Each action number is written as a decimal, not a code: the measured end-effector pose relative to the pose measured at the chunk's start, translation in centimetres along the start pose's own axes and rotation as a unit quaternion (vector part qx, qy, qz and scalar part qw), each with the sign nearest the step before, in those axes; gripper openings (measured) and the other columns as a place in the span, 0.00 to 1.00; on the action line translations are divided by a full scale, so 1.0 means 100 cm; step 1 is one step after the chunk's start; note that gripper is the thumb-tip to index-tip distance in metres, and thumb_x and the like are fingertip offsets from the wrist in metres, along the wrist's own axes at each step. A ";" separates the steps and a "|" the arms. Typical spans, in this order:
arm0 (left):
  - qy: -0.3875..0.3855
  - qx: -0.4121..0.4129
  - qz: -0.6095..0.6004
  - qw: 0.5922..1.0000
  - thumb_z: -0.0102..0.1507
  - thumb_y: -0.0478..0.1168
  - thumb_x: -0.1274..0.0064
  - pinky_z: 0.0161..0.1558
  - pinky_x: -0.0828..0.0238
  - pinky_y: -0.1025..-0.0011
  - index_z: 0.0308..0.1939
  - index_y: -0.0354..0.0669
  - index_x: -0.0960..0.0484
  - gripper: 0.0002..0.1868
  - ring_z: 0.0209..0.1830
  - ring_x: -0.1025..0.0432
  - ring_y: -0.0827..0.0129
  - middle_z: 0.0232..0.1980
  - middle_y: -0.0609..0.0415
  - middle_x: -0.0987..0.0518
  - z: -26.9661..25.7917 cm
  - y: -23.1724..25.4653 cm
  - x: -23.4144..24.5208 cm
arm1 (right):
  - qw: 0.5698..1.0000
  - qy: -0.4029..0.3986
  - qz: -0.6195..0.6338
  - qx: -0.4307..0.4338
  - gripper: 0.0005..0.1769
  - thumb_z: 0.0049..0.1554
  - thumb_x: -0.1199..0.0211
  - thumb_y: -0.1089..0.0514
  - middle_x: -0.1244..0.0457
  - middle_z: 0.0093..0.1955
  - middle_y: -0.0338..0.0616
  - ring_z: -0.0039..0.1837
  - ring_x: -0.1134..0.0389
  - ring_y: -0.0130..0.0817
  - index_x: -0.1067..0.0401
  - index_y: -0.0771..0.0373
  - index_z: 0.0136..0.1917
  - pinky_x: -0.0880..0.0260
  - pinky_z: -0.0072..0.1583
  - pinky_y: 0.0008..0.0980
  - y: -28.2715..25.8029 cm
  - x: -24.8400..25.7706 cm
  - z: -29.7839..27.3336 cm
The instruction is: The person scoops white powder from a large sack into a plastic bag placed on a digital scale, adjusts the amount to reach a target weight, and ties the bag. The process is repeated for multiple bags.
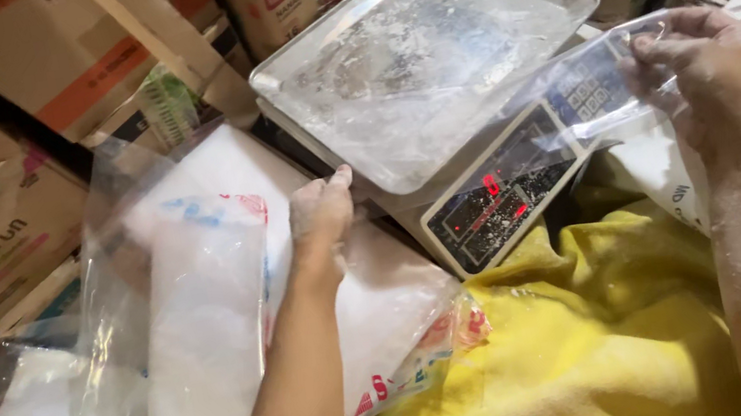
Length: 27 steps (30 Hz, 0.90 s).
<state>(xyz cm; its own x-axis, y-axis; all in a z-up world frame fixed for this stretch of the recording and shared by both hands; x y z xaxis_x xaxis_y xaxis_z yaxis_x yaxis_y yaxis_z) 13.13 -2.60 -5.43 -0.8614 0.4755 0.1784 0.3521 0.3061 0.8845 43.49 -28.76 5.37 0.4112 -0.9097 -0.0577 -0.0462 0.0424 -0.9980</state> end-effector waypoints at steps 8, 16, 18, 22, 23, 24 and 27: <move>-0.160 0.003 -0.080 0.984 0.63 0.38 0.42 0.30 0.43 0.79 0.44 0.42 0.11 0.08 0.31 0.28 0.80 0.38 0.58 0.11 -0.009 0.007 0.014 | 0.970 0.080 -0.178 0.143 0.29 0.54 0.33 0.69 0.35 0.56 0.49 0.54 0.31 0.34 0.39 0.66 0.66 0.24 0.56 0.33 0.000 -0.007 -0.020; -0.198 -0.061 -0.120 0.971 0.56 0.38 0.33 0.41 0.22 0.80 0.37 0.39 0.13 0.09 0.35 0.21 0.75 0.36 0.54 0.13 -0.059 0.048 -0.031 | 0.934 -0.105 -0.252 0.232 0.16 0.64 0.37 0.47 0.29 0.52 0.47 0.52 0.27 0.36 0.21 0.62 0.54 0.25 0.50 0.32 -0.020 -0.093 -0.091; -0.224 -0.073 -0.124 0.964 0.54 0.37 0.32 0.38 0.22 0.77 0.33 0.39 0.14 0.08 0.32 0.22 0.73 0.34 0.53 0.14 -0.073 0.054 -0.054 | 0.967 -0.143 -0.210 0.030 0.18 0.63 0.41 0.45 0.29 0.45 0.42 0.42 0.28 0.34 0.21 0.60 0.51 0.23 0.40 0.34 -0.011 -0.100 -0.105; -0.283 -0.182 -0.128 0.933 0.57 0.37 0.31 0.34 0.28 0.75 0.30 0.35 0.16 0.10 0.29 0.26 0.74 0.32 0.52 0.17 -0.100 0.061 -0.086 | 0.957 -0.184 -0.202 -0.095 0.15 0.60 0.38 0.49 0.27 0.43 0.43 0.42 0.29 0.31 0.19 0.60 0.51 0.27 0.43 0.32 -0.006 -0.094 -0.120; -0.297 -0.207 -0.140 0.921 0.57 0.37 0.31 0.34 0.29 0.75 0.30 0.34 0.17 0.11 0.29 0.27 0.76 0.32 0.52 0.18 -0.105 0.064 -0.090 | 0.962 -0.189 -0.172 -0.100 0.16 0.61 0.39 0.49 0.28 0.43 0.44 0.42 0.30 0.31 0.19 0.62 0.51 0.28 0.44 0.32 -0.005 -0.089 -0.121; -0.296 -0.190 -0.120 0.928 0.57 0.37 0.30 0.33 0.27 0.76 0.29 0.36 0.17 0.11 0.28 0.26 0.76 0.30 0.53 0.18 -0.107 0.063 -0.093 | 0.965 -0.194 -0.142 -0.105 0.17 0.63 0.40 0.50 0.28 0.44 0.46 0.42 0.30 0.31 0.19 0.65 0.51 0.28 0.44 0.32 -0.004 -0.083 -0.120; -0.267 -0.165 -0.073 0.947 0.55 0.39 0.31 0.31 0.25 0.78 0.26 0.42 0.19 0.11 0.25 0.24 0.78 0.26 0.57 0.17 -0.114 0.062 -0.097 | 0.971 -0.158 0.050 -0.174 0.12 0.62 0.41 0.53 0.30 0.46 0.44 0.44 0.27 0.33 0.26 0.64 0.51 0.24 0.47 0.35 0.001 -0.066 -0.114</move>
<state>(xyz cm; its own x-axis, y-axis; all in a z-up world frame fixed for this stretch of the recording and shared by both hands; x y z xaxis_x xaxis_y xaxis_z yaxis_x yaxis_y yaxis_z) 19.46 -14.73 3.30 -0.5526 0.8245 -0.1216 0.0350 0.1688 0.9850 30.35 -27.46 5.89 0.6455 -0.7334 -0.2132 -0.3819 -0.0682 -0.9217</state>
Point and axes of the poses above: each hand's wrist, its own z-axis towards the middle knuckle, its own x-axis out of the back of the hand, y = z × x, the point moved 4 cm from there along z, towards the middle knuckle
